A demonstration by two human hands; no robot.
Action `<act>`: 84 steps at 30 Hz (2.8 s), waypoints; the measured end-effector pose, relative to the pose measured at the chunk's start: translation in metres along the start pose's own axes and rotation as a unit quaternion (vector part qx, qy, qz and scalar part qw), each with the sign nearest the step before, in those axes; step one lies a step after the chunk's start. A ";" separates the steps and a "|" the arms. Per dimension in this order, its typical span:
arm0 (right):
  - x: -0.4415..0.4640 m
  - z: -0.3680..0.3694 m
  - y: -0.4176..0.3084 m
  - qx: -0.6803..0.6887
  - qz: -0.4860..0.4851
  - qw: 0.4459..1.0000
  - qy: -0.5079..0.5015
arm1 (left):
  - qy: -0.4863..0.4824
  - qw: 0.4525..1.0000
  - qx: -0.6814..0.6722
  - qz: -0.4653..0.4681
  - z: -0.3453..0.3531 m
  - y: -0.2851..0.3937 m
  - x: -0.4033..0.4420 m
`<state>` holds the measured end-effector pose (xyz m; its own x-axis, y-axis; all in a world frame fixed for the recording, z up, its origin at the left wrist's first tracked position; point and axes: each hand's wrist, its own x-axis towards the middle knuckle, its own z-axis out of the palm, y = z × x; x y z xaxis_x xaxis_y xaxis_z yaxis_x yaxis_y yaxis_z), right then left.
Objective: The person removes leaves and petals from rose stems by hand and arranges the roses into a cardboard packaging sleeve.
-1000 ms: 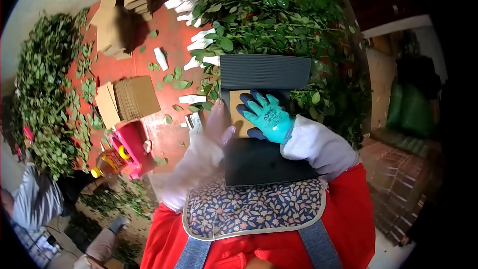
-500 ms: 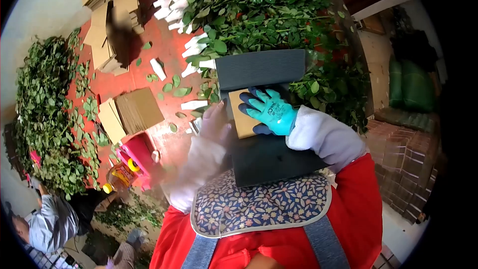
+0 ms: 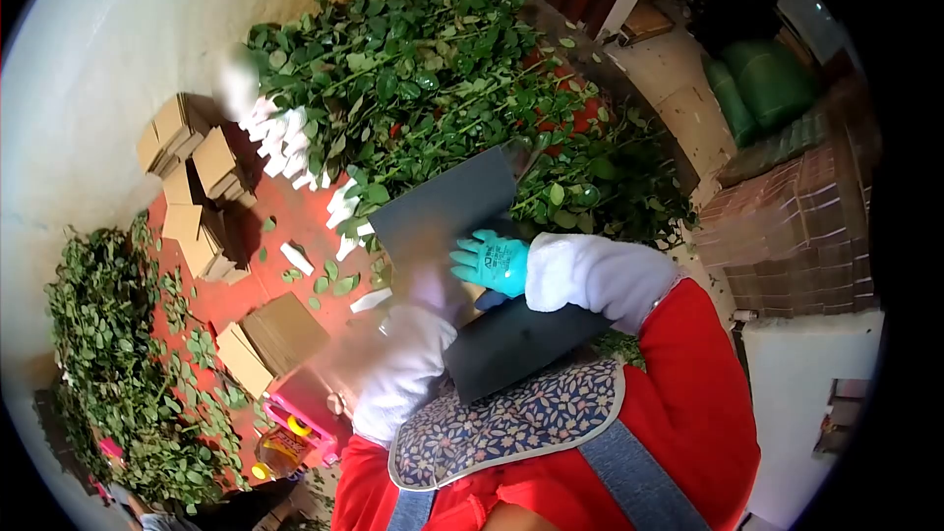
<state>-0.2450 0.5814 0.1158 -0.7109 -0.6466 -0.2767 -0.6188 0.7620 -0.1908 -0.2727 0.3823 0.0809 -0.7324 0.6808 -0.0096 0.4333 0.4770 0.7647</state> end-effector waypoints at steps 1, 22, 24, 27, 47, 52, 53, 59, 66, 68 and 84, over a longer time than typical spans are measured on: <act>-0.001 -0.001 -0.001 -0.002 0.002 1.000 0.005 | 0.005 1.000 0.011 0.017 0.002 -0.006 -0.002; -0.071 -0.060 -0.048 0.099 0.022 0.986 -0.135 | -0.080 0.987 0.093 -0.105 0.005 -0.007 -0.004; -0.071 -0.046 -0.016 0.122 -0.049 0.982 -0.134 | -0.066 0.989 0.104 -0.087 0.012 -0.014 -0.006; -0.026 -0.158 0.037 0.042 -0.102 0.994 -0.009 | -0.090 0.988 0.077 -0.096 0.009 -0.012 -0.005; 0.143 -0.141 0.157 -0.144 -0.025 0.935 0.322 | -0.057 0.995 -0.036 -0.077 -0.001 -0.013 -0.008; 0.107 -0.145 0.115 -0.157 -0.076 0.922 0.345 | -0.078 0.988 -0.012 -0.134 -0.008 0.000 -0.005; 0.120 -0.138 0.127 -0.173 -0.044 0.945 0.274 | -0.079 0.986 0.001 -0.144 -0.009 0.004 -0.005; 0.191 -0.049 0.218 -0.087 0.048 0.994 -0.051 | -0.068 0.990 0.009 -0.127 -0.004 -0.004 -0.011; 0.227 -0.147 0.252 -0.045 0.127 0.955 0.264 | -0.083 0.987 -0.018 -0.139 -0.001 -0.009 -0.014; 0.252 -0.144 0.266 -0.003 0.147 0.974 0.171 | -0.087 0.985 -0.019 -0.147 -0.003 -0.005 -0.015; 0.168 -0.062 0.212 -0.114 0.002 0.968 0.224 | -0.076 0.989 -0.021 -0.129 -0.006 0.002 -0.009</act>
<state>-0.5162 0.6317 0.0869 -0.7550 -0.6335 0.1692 -0.6374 0.7696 0.0370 -0.2686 0.3738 0.0867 -0.7273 0.6163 -0.3020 0.2178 0.6245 0.7500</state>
